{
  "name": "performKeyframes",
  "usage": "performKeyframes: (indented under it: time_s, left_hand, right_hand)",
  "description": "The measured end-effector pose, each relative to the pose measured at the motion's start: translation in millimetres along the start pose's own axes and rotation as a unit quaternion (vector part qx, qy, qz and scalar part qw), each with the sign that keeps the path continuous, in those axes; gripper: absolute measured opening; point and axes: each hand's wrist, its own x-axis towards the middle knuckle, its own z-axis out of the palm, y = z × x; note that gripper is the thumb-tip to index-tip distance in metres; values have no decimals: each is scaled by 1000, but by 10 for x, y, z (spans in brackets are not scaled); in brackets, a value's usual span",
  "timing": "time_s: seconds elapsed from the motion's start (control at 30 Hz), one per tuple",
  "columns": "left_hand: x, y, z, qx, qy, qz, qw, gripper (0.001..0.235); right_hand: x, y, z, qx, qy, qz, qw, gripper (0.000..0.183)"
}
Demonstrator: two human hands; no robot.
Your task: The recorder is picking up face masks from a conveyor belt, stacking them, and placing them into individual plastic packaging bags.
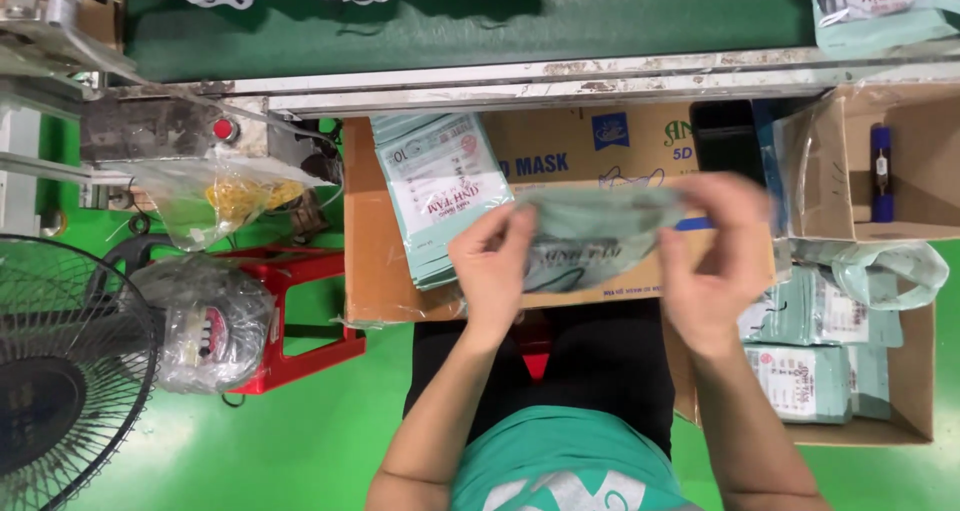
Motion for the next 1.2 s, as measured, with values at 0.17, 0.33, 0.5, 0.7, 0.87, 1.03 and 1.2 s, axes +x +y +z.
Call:
performKeyframes:
  time_s: [0.17,0.33,0.5,0.7,0.87,1.03,1.2]
  left_hand:
    - [-37,-98,-42,-172,32,-104,979,17]
    - [-98,111,-80,-39,-70,-9,997,13]
    - [-93,224,-16,-13,-78,21,997,14]
    - [-17,264,74,65,-92,81,990,10]
    - [3,321,192,50,-172,97,979,11]
    - [352,238,375,91,-169,105,976,12]
    - [1688,-134,357,328,-46,353,875,71]
  right_hand:
    - [-174,439,-48,156,16,181,971,18]
    - [-357,659,-104,265,26,268,926,9]
    - [-296,605,-37,332,3,330,884,6]
    - [-525,893,-64,359,-35,318,877,7]
    - [-588,1047,-45,408,-97,369,830,13]
    - [-486,1089,-57,418,-61,412,807,18]
    - [-533,2324,-922,293,44,386,874,52]
